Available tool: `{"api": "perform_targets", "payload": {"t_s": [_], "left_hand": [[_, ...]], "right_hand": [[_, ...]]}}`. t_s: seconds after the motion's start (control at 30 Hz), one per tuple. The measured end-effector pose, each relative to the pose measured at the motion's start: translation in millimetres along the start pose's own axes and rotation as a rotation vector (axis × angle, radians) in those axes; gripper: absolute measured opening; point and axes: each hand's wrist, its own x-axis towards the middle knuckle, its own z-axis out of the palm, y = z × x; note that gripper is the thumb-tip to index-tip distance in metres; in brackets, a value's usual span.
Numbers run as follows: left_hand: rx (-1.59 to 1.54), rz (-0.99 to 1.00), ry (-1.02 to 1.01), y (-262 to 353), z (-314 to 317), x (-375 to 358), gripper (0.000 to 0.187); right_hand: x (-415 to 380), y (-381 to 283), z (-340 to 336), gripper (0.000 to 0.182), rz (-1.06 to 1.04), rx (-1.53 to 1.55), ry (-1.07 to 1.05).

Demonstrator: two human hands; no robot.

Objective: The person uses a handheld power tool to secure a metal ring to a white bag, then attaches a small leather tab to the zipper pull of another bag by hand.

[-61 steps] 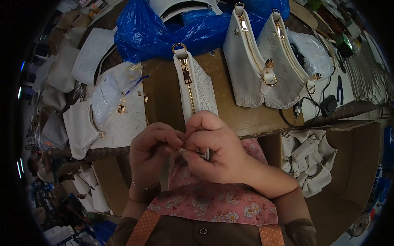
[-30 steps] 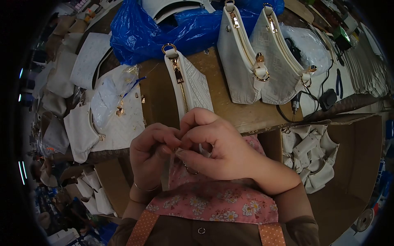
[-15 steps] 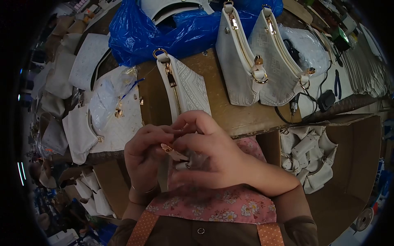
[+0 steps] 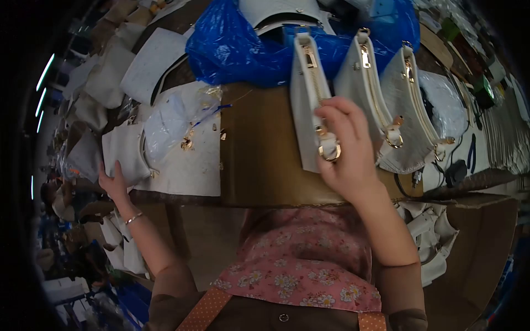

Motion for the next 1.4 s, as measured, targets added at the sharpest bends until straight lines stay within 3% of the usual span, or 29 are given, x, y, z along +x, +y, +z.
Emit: {"api": "perform_targets", "payload": {"t_s": [0.03,0.1,0.13,0.2,0.33,0.4,0.43,0.47,0.5,0.53,0.6,0.67,0.73,0.8,0.87,0.9,0.93,1.0,1.03,1.07,1.13,1.23,1.3,1.33,1.37,1.4], "left_hand": [[0.018,-0.015,0.017,-28.7,9.6,5.9,0.06],[0.16,-0.258,-0.021,-51.9,18.7,13.5,0.062],[0.168,-0.269,-0.01,-52.4,15.5,13.7,0.062],[0.02,-0.339,-0.183,-47.6,10.8,9.4,0.064],[-0.083,-0.297,-0.085,-61.7,16.0,1.7,0.066],[-0.331,-0.535,0.013,-37.7,1.7,-14.3,0.066],[-0.34,-0.535,0.003,-30.4,-1.5,-23.0,0.066],[-0.653,-0.638,0.062,-24.5,-5.0,-31.8,0.061],[-0.965,-0.734,0.124,-15.6,-8.8,-40.1,0.056],[-0.97,-0.736,0.116,4.3,-14.8,-52.1,0.056],[-1.28,-0.798,-0.051,64.0,-30.4,-89.9,0.046],[-1.451,-0.682,-0.345,121.5,-42.1,-132.5,0.041],[-1.323,-0.721,-0.546,157.1,-42.0,-182.2,0.042],[-1.713,-0.915,-0.797,219.5,-64.4,-196.3,0.041],[-1.77,-0.968,-1.037,229.3,-58.6,-224.7,0.043],[-1.768,-0.971,-1.016,232.4,-49.7,-236.9,0.043],[-1.749,-0.921,-1.027,236.7,-41.1,-245.1,0.044],[-1.544,-0.515,-1.084,237.1,-40.9,-246.3,0.047],[-1.542,-0.52,-1.079,237.1,-46.2,-242.7,0.047],[-1.175,-0.013,-0.924,237.9,-52.0,-238.3,0.045],[-0.775,0.446,-0.747,231.6,-52.2,-246.4,0.043],[-1.06,0.108,-0.947,233.1,-48.1,-248.1,0.043],[-1.757,-1.259,-1.41,248.8,-60.0,-219.9,0.043],[-1.287,-0.908,-1.495,235.9,-54.4,-217.8,0.036],[-1.288,-0.907,-1.509,228.4,-53.7,-211.7,0.036],[-1.011,-0.392,-1.435,225.8,-56.2,-201.0,0.029]], "right_hand": [[2.8,7.2,0.5,0.049,-0.031,-0.071,0.038],[4.0,7.7,3.6,0.05,-0.031,-0.064,0.05],[2.7,7.0,4.1,0.051,-0.012,-0.077,0.068],[-1.0,2.6,5.3,0.057,-0.023,-0.127,0.041],[-12.7,-14.0,-4.9,0.065,-0.045,0.002,0.219],[-23.8,-21.7,-11.8,0.068,-0.07,0.048,0.29],[-30.5,-25.9,-13.2,0.067,-0.172,0.116,0.305],[-35.5,-30.5,-14.1,0.067,-0.273,0.187,0.317],[-37.4,-37.1,-14.9,0.064,-0.313,0.235,0.225],[-35.1,-45.8,-13.8,0.064,-0.301,0.259,0.105],[-29.7,-62.0,-0.7,0.064,-0.287,0.279,-0.019],[-21.8,-71.0,21.8,0.069,-0.251,0.365,-0.2],[-17.1,-80.4,40.2,0.07,-0.239,0.412,-0.182],[-12.3,-85.4,48.3,0.071,-0.238,0.478,-0.167],[-8.3,-85.9,47.6,0.065,-0.193,0.399,-0.175],[-8.7,-81.9,48.1,0.059,-0.187,0.279,-0.192],[-10.8,-76.9,49.5,0.059,-0.196,0.289,-0.199],[-16.1,-65.5,52.1,0.055,-0.179,0.403,-0.193],[-17.2,-60.8,51.7,0.055,-0.18,0.407,-0.198],[-18.8,-56.4,50.9,0.053,-0.247,0.36,-0.23],[-20.9,-55.6,46.4,0.051,-0.297,0.31,-0.262],[-10.3,-52.4,36.5,0.045,-0.367,0.257,-0.391],[-5.6,-42.1,32.6,0.046,-0.235,0.461,-0.404],[-6.0,-40.0,27.2,0.046,-0.226,0.452,-0.403],[-5.1,-38.8,20.3,0.05,-0.22,0.507,-0.483],[-5.4,-37.6,15.9,0.054,-0.213,0.563,-0.56]]}}
